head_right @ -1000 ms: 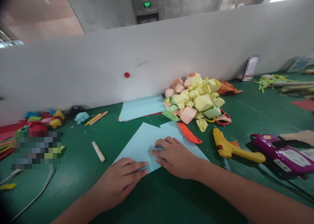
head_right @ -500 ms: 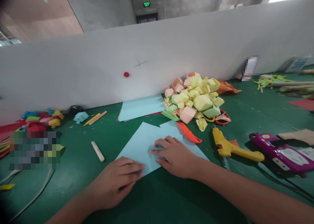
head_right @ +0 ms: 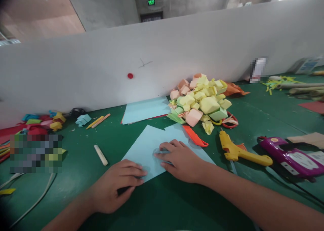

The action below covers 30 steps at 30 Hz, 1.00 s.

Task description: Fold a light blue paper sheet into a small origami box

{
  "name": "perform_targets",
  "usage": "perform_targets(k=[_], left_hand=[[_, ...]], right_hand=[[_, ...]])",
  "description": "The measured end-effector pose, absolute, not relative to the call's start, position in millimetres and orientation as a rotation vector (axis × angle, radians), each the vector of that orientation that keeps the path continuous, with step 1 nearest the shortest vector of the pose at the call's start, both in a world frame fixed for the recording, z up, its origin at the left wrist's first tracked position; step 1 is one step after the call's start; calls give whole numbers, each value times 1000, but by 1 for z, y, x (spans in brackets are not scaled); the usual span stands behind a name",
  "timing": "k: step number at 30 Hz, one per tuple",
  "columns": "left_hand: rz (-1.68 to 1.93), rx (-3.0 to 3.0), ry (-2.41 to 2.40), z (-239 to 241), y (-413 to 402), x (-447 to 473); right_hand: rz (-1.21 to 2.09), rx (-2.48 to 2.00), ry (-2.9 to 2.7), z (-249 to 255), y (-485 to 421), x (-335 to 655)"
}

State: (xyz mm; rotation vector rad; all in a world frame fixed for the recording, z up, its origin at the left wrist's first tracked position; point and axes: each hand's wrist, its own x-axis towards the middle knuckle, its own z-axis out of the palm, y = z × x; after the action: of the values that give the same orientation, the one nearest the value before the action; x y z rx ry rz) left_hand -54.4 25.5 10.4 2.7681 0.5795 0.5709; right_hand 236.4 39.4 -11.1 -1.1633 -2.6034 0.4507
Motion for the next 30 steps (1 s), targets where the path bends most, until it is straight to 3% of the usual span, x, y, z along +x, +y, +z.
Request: perform_targets(k=[16,30], left_hand=[[688,2809,495,11,23,-52],[438,2877,622,5,21,-48]], right_hand=[[468,-1198,-2616,-9,39,235],[452,-1168,-2611,-10,40,235]])
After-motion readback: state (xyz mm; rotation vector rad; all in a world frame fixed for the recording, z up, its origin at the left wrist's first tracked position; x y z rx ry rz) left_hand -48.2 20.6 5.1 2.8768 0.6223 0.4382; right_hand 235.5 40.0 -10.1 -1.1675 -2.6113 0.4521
